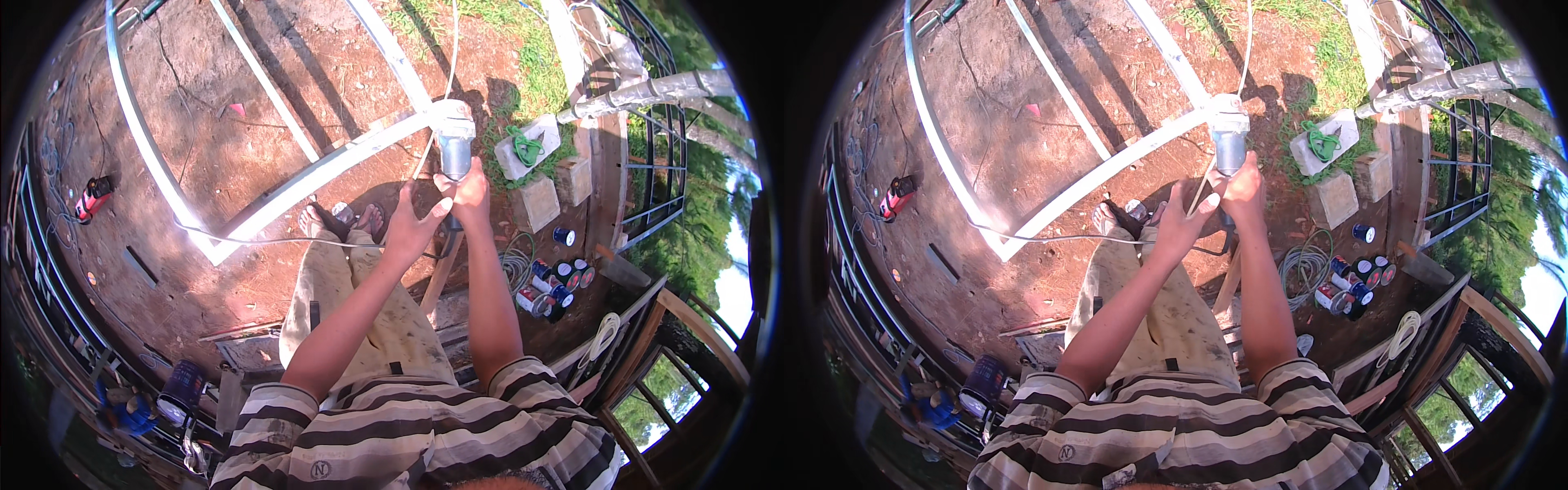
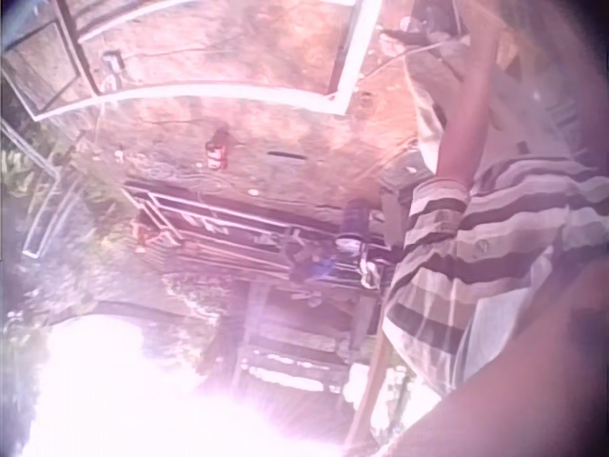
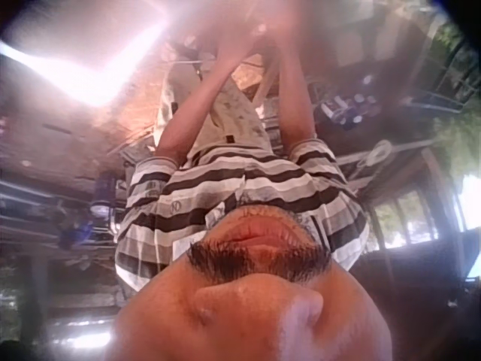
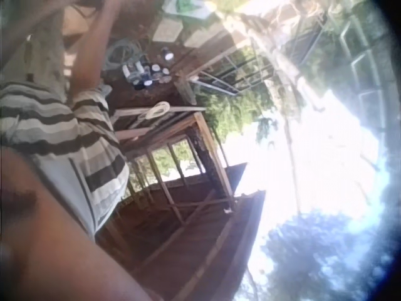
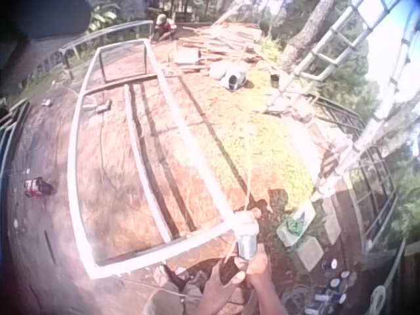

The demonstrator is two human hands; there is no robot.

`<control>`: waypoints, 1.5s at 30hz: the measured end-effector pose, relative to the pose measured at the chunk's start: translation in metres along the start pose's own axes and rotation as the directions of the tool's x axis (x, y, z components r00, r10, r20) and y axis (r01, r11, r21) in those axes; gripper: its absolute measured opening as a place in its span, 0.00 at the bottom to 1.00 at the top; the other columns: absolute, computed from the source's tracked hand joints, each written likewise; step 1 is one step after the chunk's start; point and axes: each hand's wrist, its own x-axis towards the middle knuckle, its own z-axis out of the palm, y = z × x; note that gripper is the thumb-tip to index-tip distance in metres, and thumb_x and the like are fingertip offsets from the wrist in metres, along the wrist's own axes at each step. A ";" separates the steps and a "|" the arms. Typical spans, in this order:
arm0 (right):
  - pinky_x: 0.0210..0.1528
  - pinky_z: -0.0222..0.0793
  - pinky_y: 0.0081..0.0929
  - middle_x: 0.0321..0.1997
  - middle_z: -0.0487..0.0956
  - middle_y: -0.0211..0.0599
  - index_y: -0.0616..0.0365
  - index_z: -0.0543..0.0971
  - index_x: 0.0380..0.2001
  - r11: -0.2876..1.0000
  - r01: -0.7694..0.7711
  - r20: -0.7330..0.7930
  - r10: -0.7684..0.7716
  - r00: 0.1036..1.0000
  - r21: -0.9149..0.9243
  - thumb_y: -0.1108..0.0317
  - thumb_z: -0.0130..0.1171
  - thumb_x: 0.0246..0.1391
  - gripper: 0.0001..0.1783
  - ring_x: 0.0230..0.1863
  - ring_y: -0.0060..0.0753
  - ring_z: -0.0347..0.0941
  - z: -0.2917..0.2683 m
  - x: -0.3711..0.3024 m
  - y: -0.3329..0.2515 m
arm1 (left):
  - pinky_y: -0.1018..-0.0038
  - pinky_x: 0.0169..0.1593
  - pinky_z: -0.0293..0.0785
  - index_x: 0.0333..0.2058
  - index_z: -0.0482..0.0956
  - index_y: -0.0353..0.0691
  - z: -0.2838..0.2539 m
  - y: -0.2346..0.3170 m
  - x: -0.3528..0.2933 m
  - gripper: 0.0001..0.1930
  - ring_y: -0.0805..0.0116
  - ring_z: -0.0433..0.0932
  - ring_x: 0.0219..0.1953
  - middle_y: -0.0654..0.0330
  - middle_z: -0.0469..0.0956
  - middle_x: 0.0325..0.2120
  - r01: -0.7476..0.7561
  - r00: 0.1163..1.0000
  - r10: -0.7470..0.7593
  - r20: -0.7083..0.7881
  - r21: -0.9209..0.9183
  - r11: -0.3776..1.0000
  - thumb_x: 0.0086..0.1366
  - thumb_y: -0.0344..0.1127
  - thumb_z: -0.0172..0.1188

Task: The person uses an angle grinder to smooth the surface of a metal frame lying on the ground. They move the grinder along the frame's edges and joints, generating sparks as they work.

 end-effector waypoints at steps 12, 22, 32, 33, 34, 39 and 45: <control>0.41 0.78 0.49 0.34 0.85 0.50 0.59 0.73 0.41 0.988 -0.024 0.083 0.011 0.997 0.155 0.55 0.71 0.48 0.25 0.39 0.55 0.85 0.013 -0.007 0.011 | 0.64 0.60 0.72 0.62 0.68 0.37 0.031 0.024 0.028 0.38 0.64 0.76 0.57 0.53 0.76 0.54 0.407 0.901 -0.229 0.368 -0.535 0.741 0.62 0.55 0.72; 0.40 0.78 0.45 0.34 0.85 0.46 0.59 0.74 0.42 0.690 -0.262 0.231 0.141 0.963 0.675 0.54 0.68 0.56 0.22 0.37 0.47 0.85 0.032 0.028 0.062 | 0.66 0.61 0.70 0.55 0.70 0.40 0.051 0.021 0.034 0.27 0.67 0.74 0.57 0.55 0.76 0.52 0.279 0.951 -0.125 0.283 -0.614 0.738 0.68 0.52 0.68; 0.41 0.78 0.37 0.36 0.84 0.40 0.60 0.74 0.46 0.941 -0.011 0.101 -0.025 0.995 0.338 0.61 0.74 0.56 0.22 0.35 0.34 0.81 0.004 -0.007 0.014 | 0.65 0.64 0.69 0.59 0.68 0.40 0.054 0.022 0.024 0.29 0.64 0.74 0.59 0.53 0.73 0.55 0.395 0.918 -0.249 0.309 -0.644 0.655 0.69 0.51 0.64; 0.41 0.78 0.38 0.36 0.84 0.41 0.60 0.74 0.46 0.965 0.000 0.069 -0.019 0.997 0.260 0.61 0.74 0.55 0.23 0.36 0.36 0.82 0.004 -0.007 0.011 | 0.65 0.65 0.69 0.58 0.68 0.40 0.046 0.029 0.024 0.28 0.64 0.74 0.59 0.52 0.73 0.55 0.394 0.916 -0.230 0.329 -0.623 0.675 0.70 0.51 0.63; 0.42 0.78 0.38 0.37 0.84 0.41 0.60 0.75 0.46 0.984 0.008 0.038 -0.015 0.999 0.180 0.62 0.75 0.54 0.23 0.36 0.37 0.82 0.005 -0.006 0.011 | 0.65 0.64 0.70 0.59 0.68 0.40 0.049 0.026 0.025 0.28 0.64 0.75 0.59 0.52 0.74 0.55 0.405 0.910 -0.239 0.340 -0.600 0.690 0.70 0.52 0.63; 0.44 0.78 0.43 0.37 0.85 0.46 0.60 0.74 0.46 0.967 0.025 0.112 -0.055 0.992 0.253 0.61 0.74 0.52 0.25 0.40 0.50 0.85 -0.004 -0.001 0.012 | 0.65 0.63 0.70 0.60 0.68 0.40 0.056 0.018 0.031 0.28 0.65 0.75 0.59 0.52 0.73 0.56 0.419 0.905 -0.257 0.338 -0.605 0.677 0.70 0.52 0.62; 0.46 0.78 0.45 0.39 0.85 0.48 0.59 0.74 0.45 0.969 0.004 0.072 -0.023 0.997 0.248 0.58 0.75 0.51 0.26 0.43 0.54 0.85 0.003 -0.001 0.016 | 0.65 0.62 0.70 0.58 0.68 0.40 0.062 0.017 0.030 0.28 0.64 0.75 0.57 0.54 0.74 0.54 0.387 0.920 -0.266 0.287 -0.566 0.728 0.70 0.53 0.62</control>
